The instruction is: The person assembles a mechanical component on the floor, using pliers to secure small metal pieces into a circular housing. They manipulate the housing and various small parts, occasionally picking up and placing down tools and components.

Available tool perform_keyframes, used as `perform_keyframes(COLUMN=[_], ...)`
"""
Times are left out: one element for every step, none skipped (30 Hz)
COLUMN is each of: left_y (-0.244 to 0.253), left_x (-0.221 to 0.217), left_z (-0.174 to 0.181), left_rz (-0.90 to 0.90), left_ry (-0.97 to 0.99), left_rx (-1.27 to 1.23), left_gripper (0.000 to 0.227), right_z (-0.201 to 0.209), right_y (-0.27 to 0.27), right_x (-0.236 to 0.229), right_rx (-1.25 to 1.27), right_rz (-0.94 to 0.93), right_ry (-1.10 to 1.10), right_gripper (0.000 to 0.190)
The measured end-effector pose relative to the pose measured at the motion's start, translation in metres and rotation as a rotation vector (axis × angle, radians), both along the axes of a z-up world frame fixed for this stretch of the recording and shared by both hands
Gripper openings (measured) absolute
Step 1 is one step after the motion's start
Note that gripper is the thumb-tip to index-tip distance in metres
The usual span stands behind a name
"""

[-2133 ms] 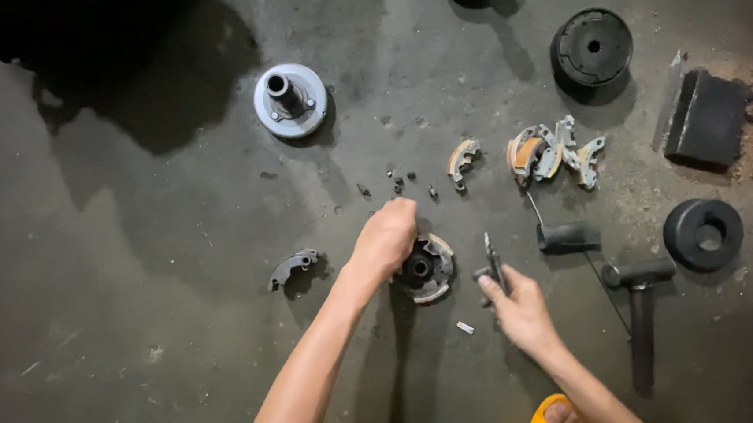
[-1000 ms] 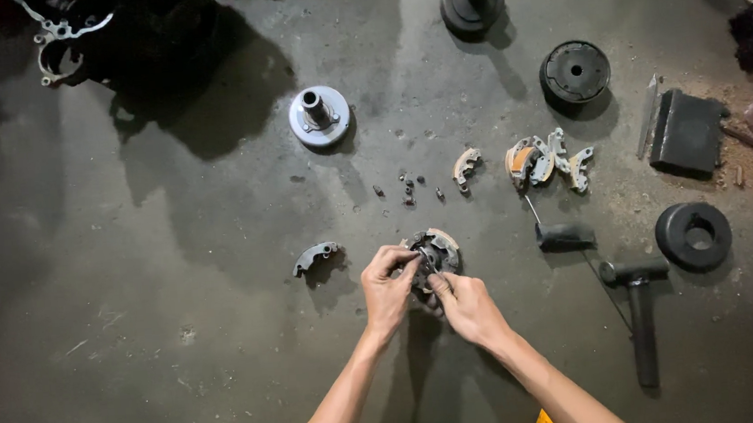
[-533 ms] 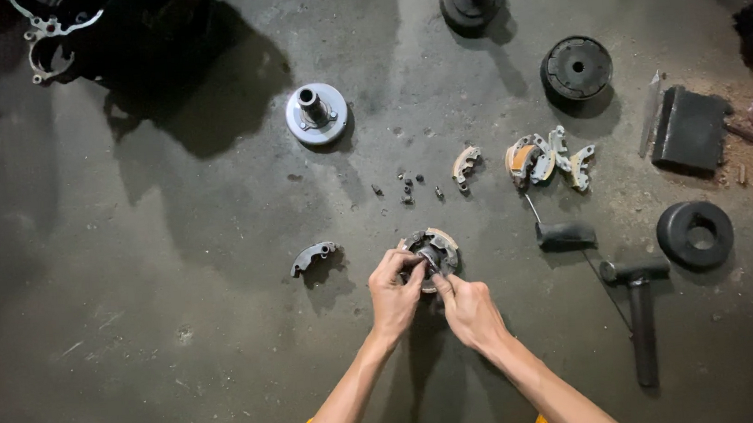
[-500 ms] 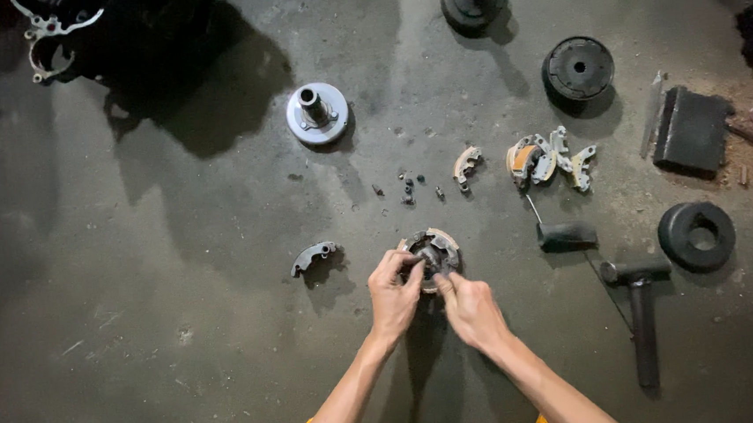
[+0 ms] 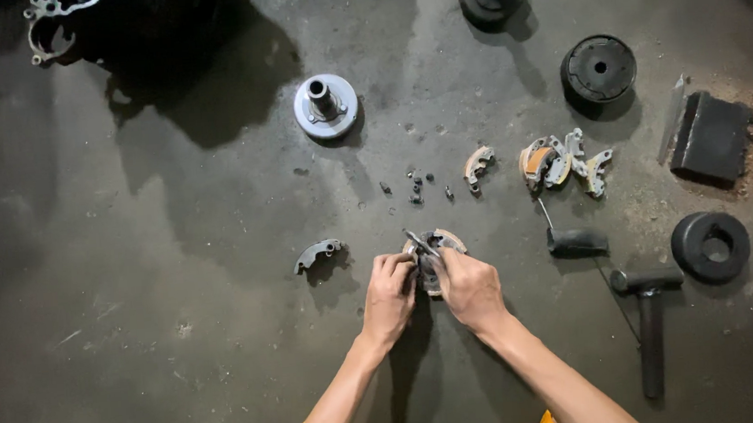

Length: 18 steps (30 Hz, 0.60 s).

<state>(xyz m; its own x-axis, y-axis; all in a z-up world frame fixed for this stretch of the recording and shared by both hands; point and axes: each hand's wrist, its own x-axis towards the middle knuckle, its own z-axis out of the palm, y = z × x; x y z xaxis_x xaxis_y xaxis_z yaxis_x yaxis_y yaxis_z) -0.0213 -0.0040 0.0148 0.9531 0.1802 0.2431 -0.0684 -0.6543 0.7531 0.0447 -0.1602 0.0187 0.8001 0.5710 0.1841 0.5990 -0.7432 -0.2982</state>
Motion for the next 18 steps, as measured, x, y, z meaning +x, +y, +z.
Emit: perform_keyframes(left_y=[-0.001,-0.002,-0.001,0.0,0.001,0.001,0.005,0.008,0.011,0.013,0.015,0.017,0.017,0.016,0.016,0.013,0.012,0.011], left_x=[0.001,0.002,0.003,0.003,0.001,0.0,0.001,0.003,0.004,0.006,0.009,0.013,0.014,0.015,0.014,0.011,0.01,0.008], left_z=[0.002,0.005,0.008,0.005,0.002,-0.001,-0.012,-0.024,-0.035,-0.029,-0.022,-0.016,-0.012,-0.008,-0.004,-0.006,-0.009,-0.012], left_rz=[0.001,0.015,0.025,0.022,0.035,0.047,0.04,0.073,0.115,0.117,0.16,0.204,0.201,0.212,0.228,0.23,0.256,0.281], left_ry=[-0.001,0.001,0.001,-0.001,0.014,0.029,0.027,0.047,0.069,0.068,0.071,0.075,0.076,0.082,0.09,0.094,0.097,0.099], left_rx=[0.0,-0.014,-0.026,-0.026,-0.064,-0.102,-0.103,-0.144,-0.184,-0.184,-0.206,-0.227,-0.228,-0.278,-0.328,-0.328,-0.358,-0.388], left_gripper=[0.017,0.013,0.01,0.01,0.009,0.009,0.009,0.009,0.009,0.009,0.008,0.007,0.007,0.006,0.006,0.006,0.005,0.005], right_z=[-0.013,-0.026,-0.039,-0.022,-0.006,0.01,-0.005,-0.02,-0.034,-0.032,-0.03,-0.027,-0.035,-0.042,-0.05,-0.042,-0.034,-0.026], right_y=[-0.004,-0.009,-0.012,-0.012,-0.012,-0.012,-0.024,-0.036,-0.047,-0.056,-0.063,-0.072,-0.066,-0.061,-0.056,-0.042,-0.027,-0.012], right_x=[0.0,0.0,0.0,0.005,0.01,0.015,0.02,0.025,0.031,0.034,0.037,0.041,0.041,0.041,0.04,0.04,0.04,0.04], right_rx=[0.0,-0.089,-0.177,-0.176,-0.102,-0.027,-0.027,0.006,0.039,0.039,-0.074,-0.186,-0.187,-0.143,-0.099,-0.099,-0.027,0.046], right_rz=[0.001,0.008,0.011,0.008,-0.066,-0.139,-0.146,-0.225,-0.296,-0.294,-0.259,-0.224,-0.226,-0.144,-0.057,-0.055,0.043,0.141], right_ry=[-0.001,0.047,0.094,0.092,0.163,0.235,0.232,0.244,0.258,0.257,0.124,-0.01,-0.009,-0.001,0.009,0.013,0.052,0.09], right_gripper=[0.013,0.011,0.01,0.01,0.013,0.017,0.017,0.013,0.012,0.012,0.013,0.021,0.021,0.022,0.027,0.027,0.028,0.03])
